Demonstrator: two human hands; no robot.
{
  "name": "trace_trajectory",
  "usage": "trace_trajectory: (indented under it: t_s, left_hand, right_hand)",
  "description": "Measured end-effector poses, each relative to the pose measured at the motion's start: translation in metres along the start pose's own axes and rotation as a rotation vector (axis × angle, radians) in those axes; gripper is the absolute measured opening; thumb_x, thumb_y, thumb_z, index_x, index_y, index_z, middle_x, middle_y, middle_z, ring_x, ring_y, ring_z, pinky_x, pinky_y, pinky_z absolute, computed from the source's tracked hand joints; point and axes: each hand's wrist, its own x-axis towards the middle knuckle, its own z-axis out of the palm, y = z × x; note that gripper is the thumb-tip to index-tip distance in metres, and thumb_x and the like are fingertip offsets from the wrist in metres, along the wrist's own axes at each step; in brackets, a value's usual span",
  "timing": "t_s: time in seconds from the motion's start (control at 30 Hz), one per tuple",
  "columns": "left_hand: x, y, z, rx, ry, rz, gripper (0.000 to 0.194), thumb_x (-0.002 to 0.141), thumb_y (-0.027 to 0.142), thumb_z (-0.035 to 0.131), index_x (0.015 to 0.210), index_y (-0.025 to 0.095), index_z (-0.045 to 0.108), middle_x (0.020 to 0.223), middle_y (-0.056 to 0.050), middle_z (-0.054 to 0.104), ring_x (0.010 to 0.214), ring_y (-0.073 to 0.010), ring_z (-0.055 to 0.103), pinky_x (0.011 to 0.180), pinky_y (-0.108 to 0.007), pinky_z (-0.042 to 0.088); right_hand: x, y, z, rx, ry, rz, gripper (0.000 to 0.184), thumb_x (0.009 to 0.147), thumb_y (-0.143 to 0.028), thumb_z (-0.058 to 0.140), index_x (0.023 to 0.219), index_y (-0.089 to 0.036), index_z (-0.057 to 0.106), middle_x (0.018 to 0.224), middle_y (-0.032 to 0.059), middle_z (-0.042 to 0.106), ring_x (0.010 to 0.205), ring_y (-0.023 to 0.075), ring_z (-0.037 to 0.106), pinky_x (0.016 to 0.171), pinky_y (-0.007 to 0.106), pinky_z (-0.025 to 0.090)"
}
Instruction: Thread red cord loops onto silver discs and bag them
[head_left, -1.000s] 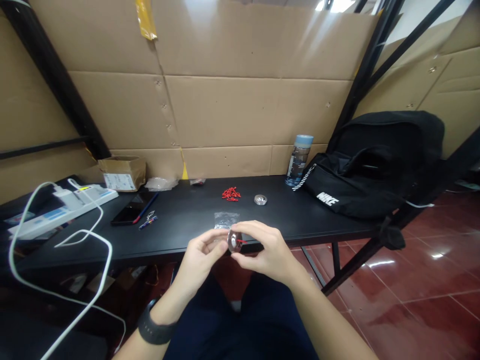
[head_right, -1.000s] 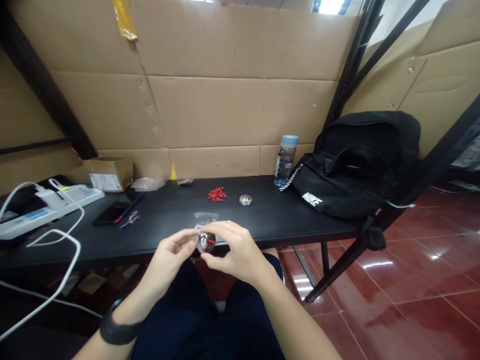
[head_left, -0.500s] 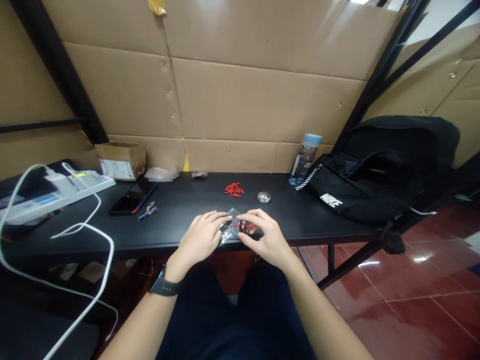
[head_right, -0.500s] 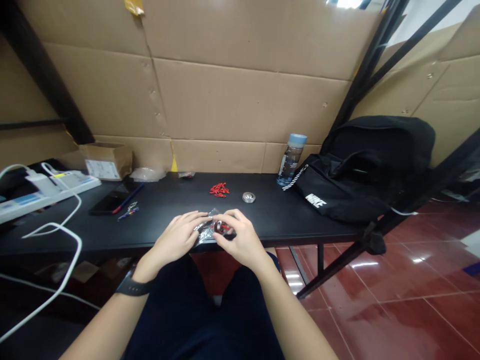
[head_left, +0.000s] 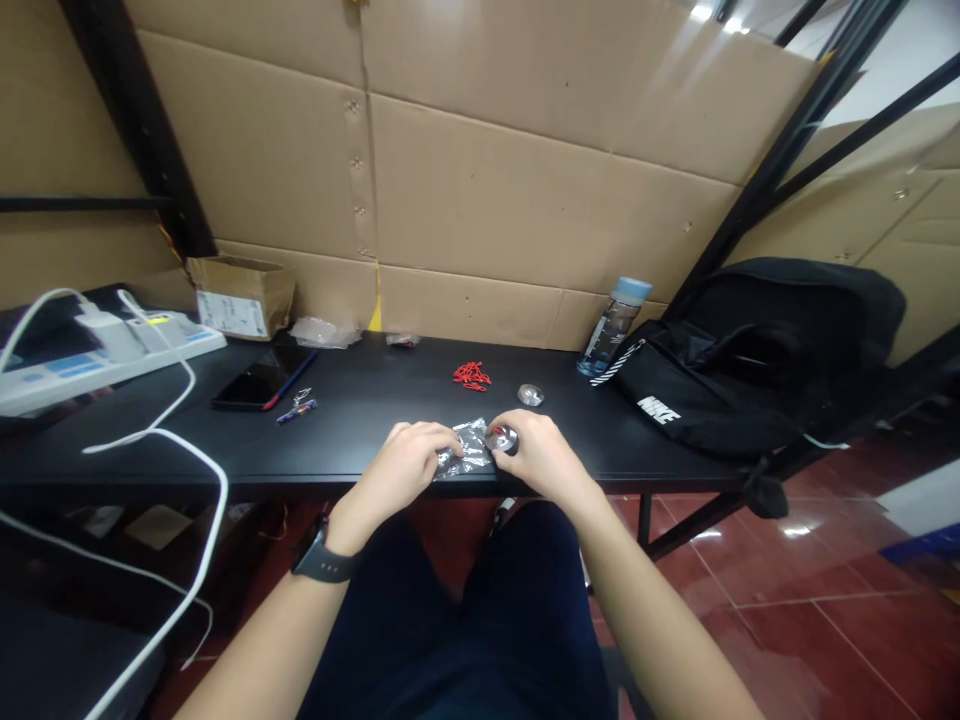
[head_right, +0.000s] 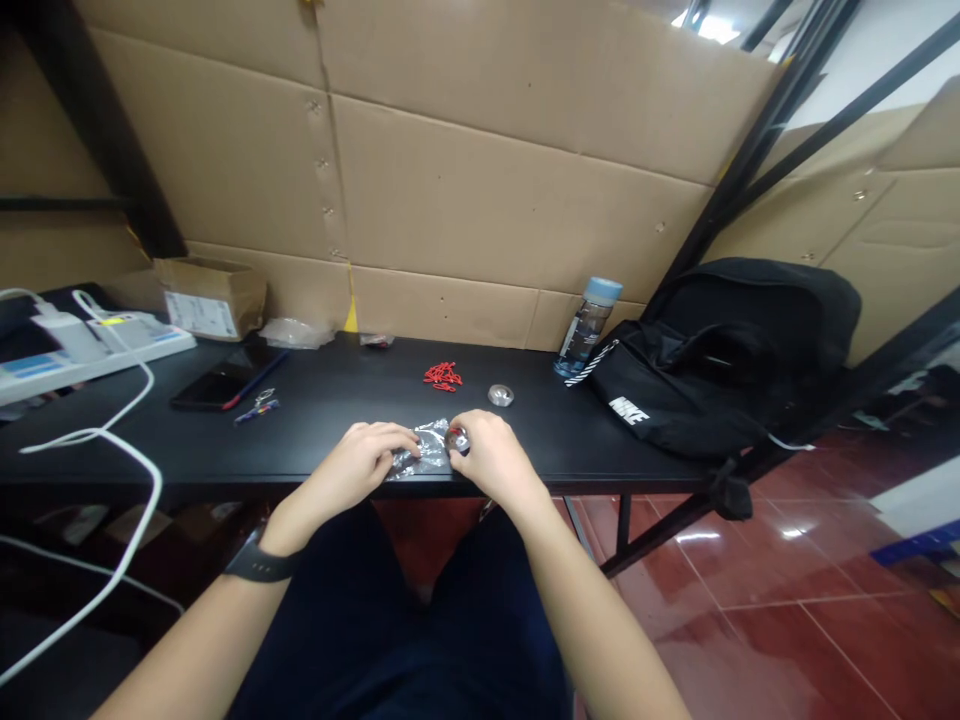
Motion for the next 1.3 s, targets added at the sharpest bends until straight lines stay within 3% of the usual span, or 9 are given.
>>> trace_trajectory:
  t_s: [0.13, 0.37, 0.7, 0.9, 1.03, 1.17, 1.3]
  left_hand:
    - [0.001, -0.008, -0.002, -0.094, 0.000, 0.053, 0.056, 0.077, -0.005, 0.039, 0.098, 0.029, 0.078, 0.117, 0.001, 0.077, 0.108, -0.0187, 0.071, 0.099, -0.035, 0.048]
    - [0.001, -0.008, -0.004, -0.119, 0.024, 0.087, 0.056, 0.078, -0.003, 0.040, 0.098, 0.029, 0.081, 0.117, 0.001, 0.077, 0.110, -0.0193, 0.071, 0.105, -0.035, 0.048]
    - [0.000, -0.007, -0.006, -0.108, 0.023, 0.082, 0.054, 0.082, -0.003, 0.040, 0.097, 0.029, 0.081, 0.117, 0.001, 0.077, 0.110, -0.0204, 0.071, 0.101, -0.037, 0.051]
    - [-0.004, -0.009, -0.007, -0.083, 0.053, 0.080, 0.047, 0.091, 0.001, 0.041, 0.103, 0.027, 0.079, 0.116, -0.003, 0.074, 0.107, -0.0197, 0.069, 0.097, -0.034, 0.052]
    - [-0.012, -0.024, -0.013, 0.064, 0.079, 0.039, 0.032, 0.097, 0.013, 0.050, 0.105, 0.029, 0.077, 0.118, -0.004, 0.074, 0.108, -0.0228, 0.067, 0.099, -0.038, 0.049]
    - [-0.020, -0.033, -0.024, 0.108, 0.003, 0.013, 0.034, 0.103, 0.019, 0.044, 0.111, 0.030, 0.076, 0.120, -0.003, 0.075, 0.110, -0.0221, 0.068, 0.098, -0.038, 0.046]
    - [-0.023, -0.028, -0.031, 0.111, -0.041, -0.015, 0.031, 0.106, 0.031, 0.044, 0.119, 0.030, 0.072, 0.127, -0.003, 0.073, 0.119, -0.0226, 0.066, 0.102, -0.039, 0.042]
  right_hand:
    - [0.010, 0.006, -0.013, 0.004, -0.118, -0.021, 0.027, 0.074, -0.018, 0.079, 0.101, -0.022, 0.078, 0.100, 0.0058, 0.078, 0.093, 0.0251, 0.070, 0.085, 0.035, 0.052]
    - [0.017, 0.010, -0.009, 0.072, -0.206, -0.052, 0.028, 0.073, -0.021, 0.083, 0.100, -0.021, 0.079, 0.093, 0.0043, 0.079, 0.084, 0.0227, 0.071, 0.075, 0.031, 0.051]
    - [0.015, 0.000, -0.010, 0.174, -0.148, -0.225, 0.025, 0.080, -0.019, 0.079, 0.106, -0.021, 0.078, 0.111, 0.0067, 0.078, 0.102, 0.0239, 0.073, 0.096, 0.035, 0.053]
    - [0.012, 0.015, 0.011, 0.431, -0.234, -0.125, 0.035, 0.077, -0.029, 0.084, 0.111, -0.021, 0.076, 0.108, 0.0052, 0.078, 0.094, 0.0204, 0.073, 0.090, 0.034, 0.058]
    - [0.010, 0.029, 0.029, 0.653, -0.169, -0.006, 0.044, 0.073, -0.037, 0.088, 0.109, -0.016, 0.075, 0.111, 0.0083, 0.076, 0.090, 0.0190, 0.072, 0.087, 0.033, 0.060]
    - [0.007, 0.028, 0.028, 0.561, -0.165, -0.069, 0.035, 0.080, -0.034, 0.082, 0.111, -0.019, 0.077, 0.111, 0.0069, 0.077, 0.092, 0.0189, 0.071, 0.090, 0.033, 0.058]
    - [0.006, 0.022, 0.018, 0.459, -0.239, -0.164, 0.032, 0.092, -0.026, 0.068, 0.124, -0.025, 0.074, 0.117, 0.0046, 0.077, 0.097, 0.0198, 0.070, 0.093, 0.035, 0.055]
